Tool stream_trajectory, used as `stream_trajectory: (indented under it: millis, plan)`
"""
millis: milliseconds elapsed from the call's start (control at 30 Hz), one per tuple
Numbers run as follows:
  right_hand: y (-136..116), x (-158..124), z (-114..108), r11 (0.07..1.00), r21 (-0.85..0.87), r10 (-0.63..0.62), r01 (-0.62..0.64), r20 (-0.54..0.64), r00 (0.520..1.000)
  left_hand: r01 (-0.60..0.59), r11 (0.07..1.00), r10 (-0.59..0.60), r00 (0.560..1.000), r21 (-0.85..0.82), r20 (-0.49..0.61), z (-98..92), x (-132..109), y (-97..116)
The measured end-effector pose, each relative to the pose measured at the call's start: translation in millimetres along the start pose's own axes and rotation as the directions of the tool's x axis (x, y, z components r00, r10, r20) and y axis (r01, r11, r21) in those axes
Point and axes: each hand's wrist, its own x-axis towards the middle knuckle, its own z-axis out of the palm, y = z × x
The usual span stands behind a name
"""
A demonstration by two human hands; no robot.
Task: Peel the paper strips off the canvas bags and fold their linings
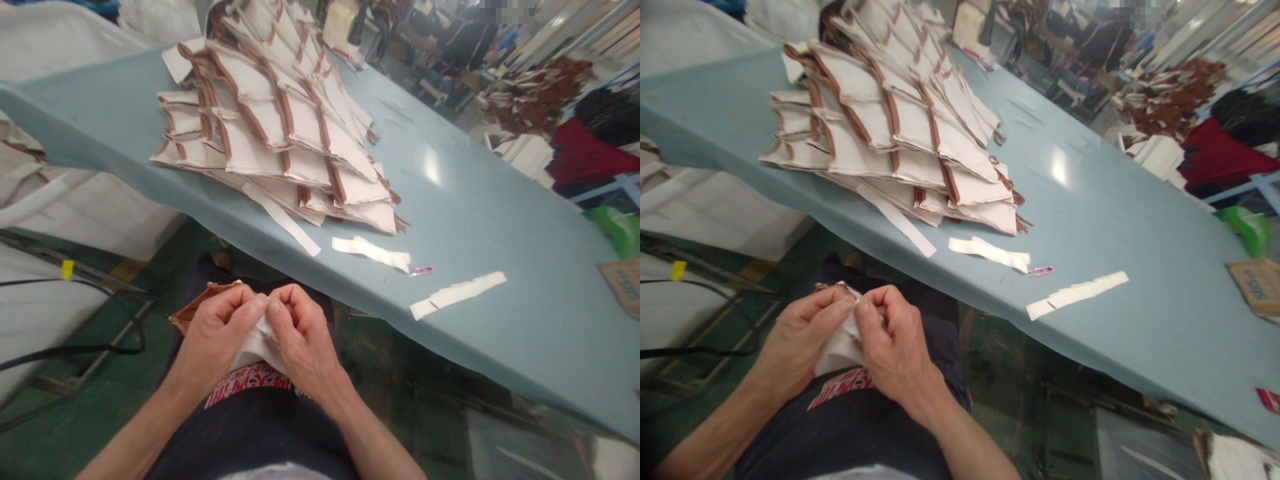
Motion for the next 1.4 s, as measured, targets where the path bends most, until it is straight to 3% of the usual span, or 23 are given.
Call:
stream_trajectory:
  millis: [167,367,533,667,800,1100,1400]
  plan:
    - [-2.3,1.7,-0.7,1.000,-0.021,-0.007,0.007,-0.006,1.000,-0.052,0.994,0.052,0.999,0.095,0.001,4.5,0.6,11.8]
    - [-9.5,-1.7,1.2,0.998,-0.018,-0.059,0.059,-0.012,0.998,-0.155,0.988,0.155,0.988,-0.013,-0.018,4.7,-3.8,9.6]
    - [-7.2,-7.2,6.0,0.941,-0.219,-0.290,0.258,-0.129,0.948,-0.189,0.972,0.181,0.981,-0.142,-0.071,6.6,-9.5,0.2]
    - [-0.7,-8.3,6.4,0.858,-0.343,-0.437,0.384,-0.090,0.895,-0.214,0.968,0.202,0.974,-0.129,-0.099,6.4,-13.0,-1.5]
    - [2.7,-7.9,4.9,0.841,-0.378,-0.445,0.386,-0.077,0.892,-0.212,0.976,0.205,0.973,-0.053,-0.108,4.9,-14.6,-2.3]
    - [0.7,-8.6,7.5,0.857,-0.358,-0.445,0.370,-0.153,0.883,-0.364,0.925,0.375,0.919,0.104,-0.122,5.0,-12.6,-0.6]
    - [-4.6,-9.9,12.4,0.930,-0.285,-0.299,0.232,-0.217,0.929,-0.465,0.845,0.493,0.868,0.265,-0.050,0.4,-11.6,2.1]
